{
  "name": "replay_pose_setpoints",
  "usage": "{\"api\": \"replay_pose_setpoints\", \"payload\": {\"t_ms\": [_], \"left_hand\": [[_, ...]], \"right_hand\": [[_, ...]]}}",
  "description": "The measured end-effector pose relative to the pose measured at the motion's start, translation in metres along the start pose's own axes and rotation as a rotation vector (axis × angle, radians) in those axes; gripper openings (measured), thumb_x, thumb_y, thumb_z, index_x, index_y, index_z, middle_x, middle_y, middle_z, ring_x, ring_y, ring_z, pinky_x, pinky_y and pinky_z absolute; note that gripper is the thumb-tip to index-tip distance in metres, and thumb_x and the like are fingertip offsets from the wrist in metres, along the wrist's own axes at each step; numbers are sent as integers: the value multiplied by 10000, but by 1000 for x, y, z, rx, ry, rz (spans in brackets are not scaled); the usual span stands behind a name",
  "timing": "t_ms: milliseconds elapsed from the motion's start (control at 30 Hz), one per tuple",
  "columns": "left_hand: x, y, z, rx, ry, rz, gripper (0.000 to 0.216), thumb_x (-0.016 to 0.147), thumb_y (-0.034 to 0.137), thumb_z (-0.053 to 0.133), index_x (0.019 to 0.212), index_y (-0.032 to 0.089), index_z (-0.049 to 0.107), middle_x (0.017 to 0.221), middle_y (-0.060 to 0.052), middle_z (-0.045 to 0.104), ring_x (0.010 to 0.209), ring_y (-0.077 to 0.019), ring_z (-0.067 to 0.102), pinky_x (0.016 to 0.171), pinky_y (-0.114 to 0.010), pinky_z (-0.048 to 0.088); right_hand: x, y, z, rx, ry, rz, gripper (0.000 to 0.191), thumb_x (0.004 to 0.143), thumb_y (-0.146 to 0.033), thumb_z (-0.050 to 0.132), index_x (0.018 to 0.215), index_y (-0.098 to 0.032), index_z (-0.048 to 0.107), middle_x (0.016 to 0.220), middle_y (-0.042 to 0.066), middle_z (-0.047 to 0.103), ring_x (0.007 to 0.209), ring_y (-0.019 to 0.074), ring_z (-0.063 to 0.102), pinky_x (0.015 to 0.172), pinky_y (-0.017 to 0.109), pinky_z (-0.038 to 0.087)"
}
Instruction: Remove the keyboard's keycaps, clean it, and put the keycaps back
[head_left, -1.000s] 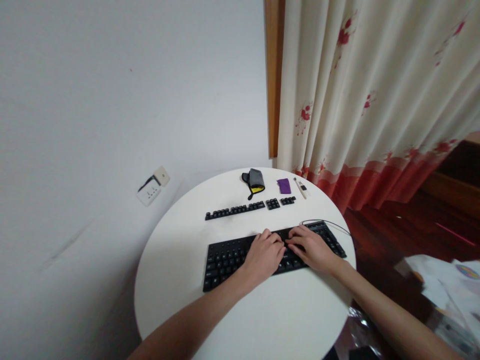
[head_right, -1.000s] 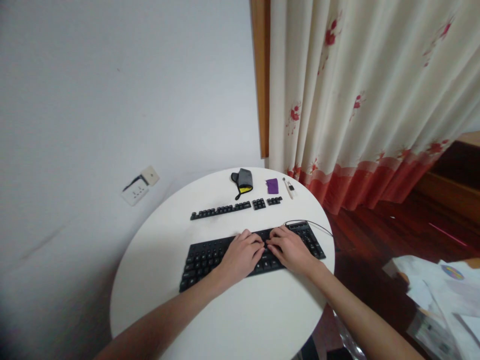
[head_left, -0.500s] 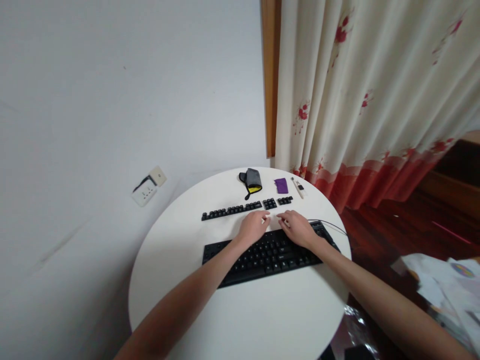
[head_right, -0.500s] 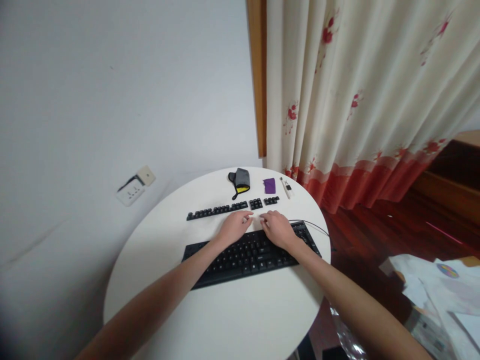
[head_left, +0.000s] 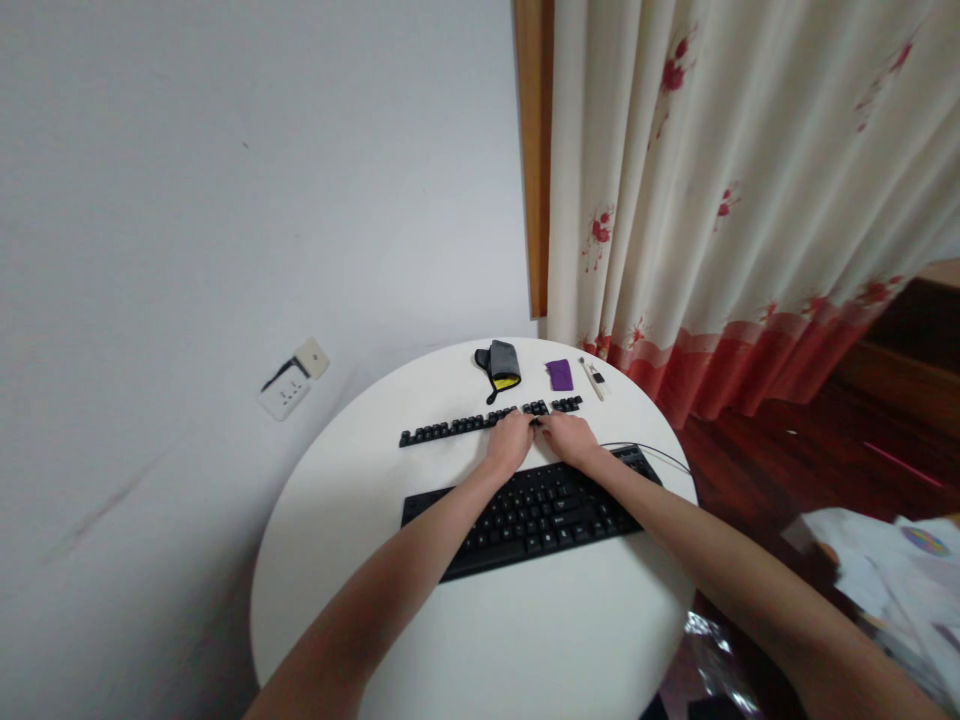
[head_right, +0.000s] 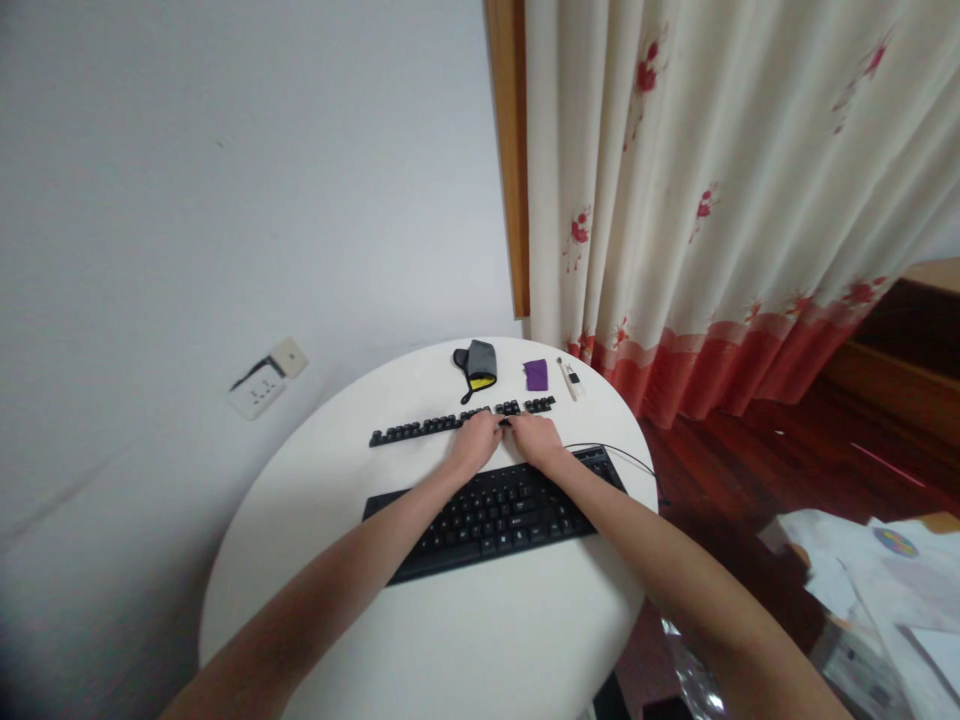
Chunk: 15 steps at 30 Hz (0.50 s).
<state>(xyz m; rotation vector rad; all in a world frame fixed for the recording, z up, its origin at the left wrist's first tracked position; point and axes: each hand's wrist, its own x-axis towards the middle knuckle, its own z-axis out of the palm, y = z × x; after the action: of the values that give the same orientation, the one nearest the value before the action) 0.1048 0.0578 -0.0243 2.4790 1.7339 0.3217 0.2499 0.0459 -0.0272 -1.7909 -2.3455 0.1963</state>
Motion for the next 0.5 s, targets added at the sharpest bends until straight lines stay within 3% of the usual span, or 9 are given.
{"api": "replay_pose_setpoints", "payload": {"t_ms": [233, 367, 500], "left_hand": [[-9, 3, -5, -1, -3, 22, 266, 929, 179, 470, 936, 146, 735, 1069, -126, 662, 1043, -229, 617, 920, -304, 452], [-15, 7, -10, -17, -11, 25, 244, 915, 213, 515, 914, 188, 757, 942, -106, 715, 975, -234, 646, 858, -309, 466], [-30, 23, -14, -106, 48, 61, 195, 893, 303, 586, 961, 260, 765, 949, -56, 739, 955, -215, 643, 858, -301, 458]], "right_hand": [[-10, 8, -5, 66, 27, -99, 225, 909, -149, 492, 914, -173, 715, 1080, 100, 661, 1021, 202, 615, 838, 243, 421], [-13, 17, -8, 139, 55, -133, 139, 876, -180, 580, 904, -184, 717, 975, 62, 700, 951, 191, 626, 821, 242, 425], [-32, 38, -15, 258, 134, -149, 148, 886, -231, 592, 969, -176, 701, 945, 45, 702, 842, 159, 624, 784, 242, 446]]}}
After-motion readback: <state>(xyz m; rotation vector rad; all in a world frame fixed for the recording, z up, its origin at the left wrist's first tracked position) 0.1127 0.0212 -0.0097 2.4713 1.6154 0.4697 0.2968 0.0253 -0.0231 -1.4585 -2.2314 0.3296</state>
